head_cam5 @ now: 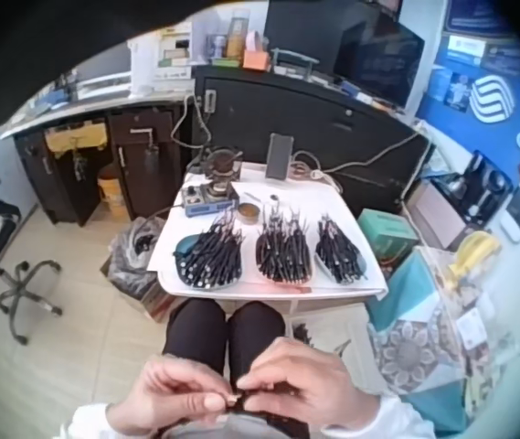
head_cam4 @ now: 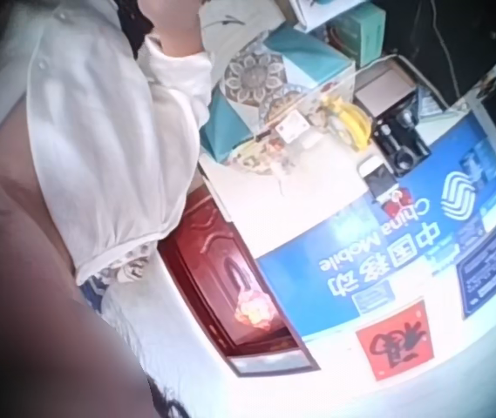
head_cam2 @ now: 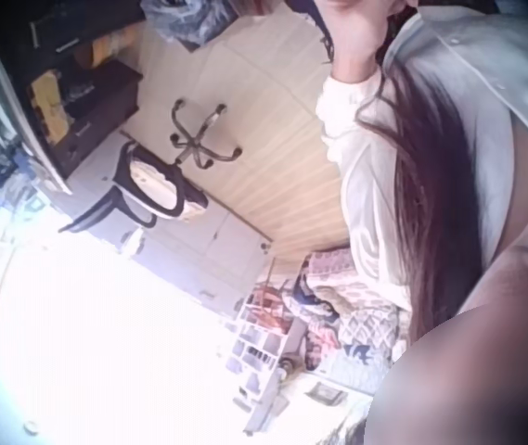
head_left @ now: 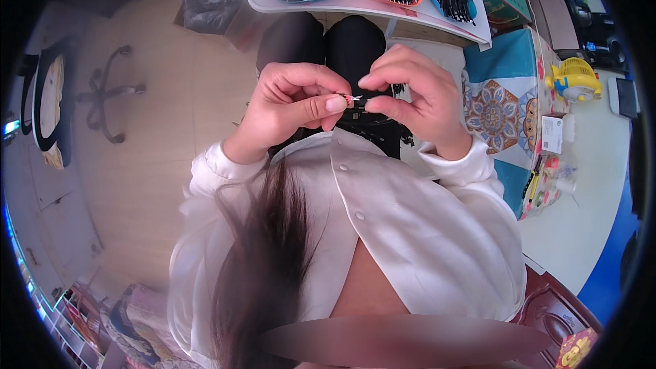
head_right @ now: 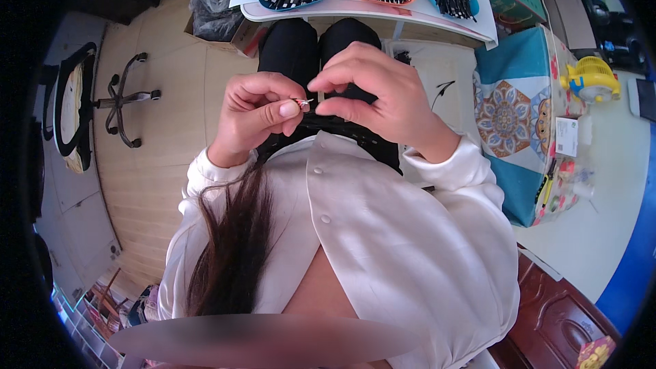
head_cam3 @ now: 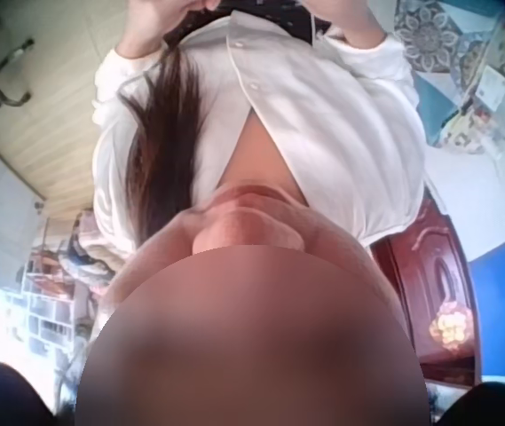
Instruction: The person sits on the floor and repeatedly strips the ends of black wires, twists the exposed strands, and secures them with small white connectors. They use yellow-handled wire cutters to trim the wire ends and place finished units into a tray.
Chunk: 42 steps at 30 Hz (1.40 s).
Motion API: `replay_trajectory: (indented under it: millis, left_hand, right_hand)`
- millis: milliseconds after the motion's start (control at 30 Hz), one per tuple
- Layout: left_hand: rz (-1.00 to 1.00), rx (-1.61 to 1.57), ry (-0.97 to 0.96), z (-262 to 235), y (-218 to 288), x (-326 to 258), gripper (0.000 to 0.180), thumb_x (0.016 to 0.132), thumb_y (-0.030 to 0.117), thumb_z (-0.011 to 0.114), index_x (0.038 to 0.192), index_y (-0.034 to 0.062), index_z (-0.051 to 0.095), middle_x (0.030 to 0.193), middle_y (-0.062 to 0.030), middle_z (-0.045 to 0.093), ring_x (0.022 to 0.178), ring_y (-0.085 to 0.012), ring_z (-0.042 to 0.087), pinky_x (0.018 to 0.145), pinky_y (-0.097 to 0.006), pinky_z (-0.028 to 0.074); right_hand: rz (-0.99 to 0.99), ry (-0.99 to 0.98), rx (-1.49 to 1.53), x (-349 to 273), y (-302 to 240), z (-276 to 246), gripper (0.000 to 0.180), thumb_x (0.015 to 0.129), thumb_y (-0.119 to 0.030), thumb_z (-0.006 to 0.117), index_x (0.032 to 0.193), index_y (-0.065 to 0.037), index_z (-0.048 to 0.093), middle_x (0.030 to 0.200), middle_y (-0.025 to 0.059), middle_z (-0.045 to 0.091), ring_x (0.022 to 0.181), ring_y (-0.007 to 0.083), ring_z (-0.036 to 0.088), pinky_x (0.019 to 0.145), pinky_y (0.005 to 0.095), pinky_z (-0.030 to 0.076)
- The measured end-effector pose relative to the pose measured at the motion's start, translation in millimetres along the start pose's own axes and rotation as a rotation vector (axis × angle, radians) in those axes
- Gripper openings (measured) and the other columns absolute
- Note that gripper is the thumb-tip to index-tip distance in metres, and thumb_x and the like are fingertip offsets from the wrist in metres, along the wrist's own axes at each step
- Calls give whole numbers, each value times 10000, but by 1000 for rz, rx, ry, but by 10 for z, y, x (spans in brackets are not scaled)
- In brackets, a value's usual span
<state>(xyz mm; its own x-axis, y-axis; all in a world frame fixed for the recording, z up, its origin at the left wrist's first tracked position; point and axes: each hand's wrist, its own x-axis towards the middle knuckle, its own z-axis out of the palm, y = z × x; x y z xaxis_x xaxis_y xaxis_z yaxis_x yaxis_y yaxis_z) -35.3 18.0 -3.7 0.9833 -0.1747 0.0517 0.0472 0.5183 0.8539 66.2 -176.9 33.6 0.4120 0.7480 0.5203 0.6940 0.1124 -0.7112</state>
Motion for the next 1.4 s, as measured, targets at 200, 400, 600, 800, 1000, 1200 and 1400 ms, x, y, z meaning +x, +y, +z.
replay_trajectory:
  millis: [200, 400, 600, 800, 1000, 1200, 1400]
  left_hand:
    - [76, 119, 44, 69, 28, 8, 86, 896, 10, 645, 958, -42, 672, 732, -17, 634, 597, -66, 547, 517, -204, 436]
    - [507, 849, 191, 132, 59, 31, 121, 826, -22, 687, 934, -59, 648, 719, -91, 629, 565, -150, 583, 510, -263, 474]
    - [761, 1230, 332, 122, 206, 191, 167, 772, -42, 712, 928, -40, 653, 736, -135, 638, 577, -248, 614, 529, -302, 491]
    - [564, 1127, 347, -2, 1028, 502, 111, 834, 23, 708, 934, -24, 693, 740, -84, 668, 625, -110, 616, 584, -235, 488]
    - [383, 1326, 195, -324, 1456, 1649, 135, 841, 101, 690, 927, -2, 681, 719, -95, 674, 590, -125, 622, 582, -254, 490]
    - [344, 1623, 29, -876, 1073, 2721, 138, 868, 102, 674, 944, 0, 619, 763, -137, 668, 666, -194, 666, 626, -270, 500]
    - [306, 1841, -260, -1321, 786, 3337, 123, 842, 94, 661, 943, 24, 654, 796, -141, 654, 741, -314, 633, 687, -337, 506]
  right_hand:
    - [-314, -10, -438, 57, -88, -54, 268, 665, -134, 812, 899, -70, 698, 939, 35, 568, 862, 226, 535, 707, 320, 464]
    - [-381, 95, -721, 100, -52, 52, 275, 639, -112, 757, 888, -59, 653, 920, 53, 597, 838, 221, 559, 705, 323, 428]
    - [-168, 170, -540, 287, 78, 80, 297, 678, -105, 773, 947, -59, 655, 957, 57, 556, 875, 245, 533, 764, 330, 429]
    - [135, 399, -200, 156, 440, 0, 124, 831, -82, 688, 942, -39, 653, 975, 88, 536, 903, 261, 532, 825, 330, 433]
    - [402, 356, -115, -208, 1255, 267, 66, 853, -42, 634, 901, 3, 627, 927, 121, 542, 839, 279, 572, 754, 337, 475]
    - [364, 311, -220, -398, 1643, 384, 67, 806, -37, 651, 862, -23, 616, 909, 109, 545, 815, 292, 575, 706, 368, 483]
    - [285, 376, -312, -377, 1757, 378, 104, 739, -42, 673, 821, -54, 611, 877, 69, 556, 752, 262, 578, 612, 347, 491]
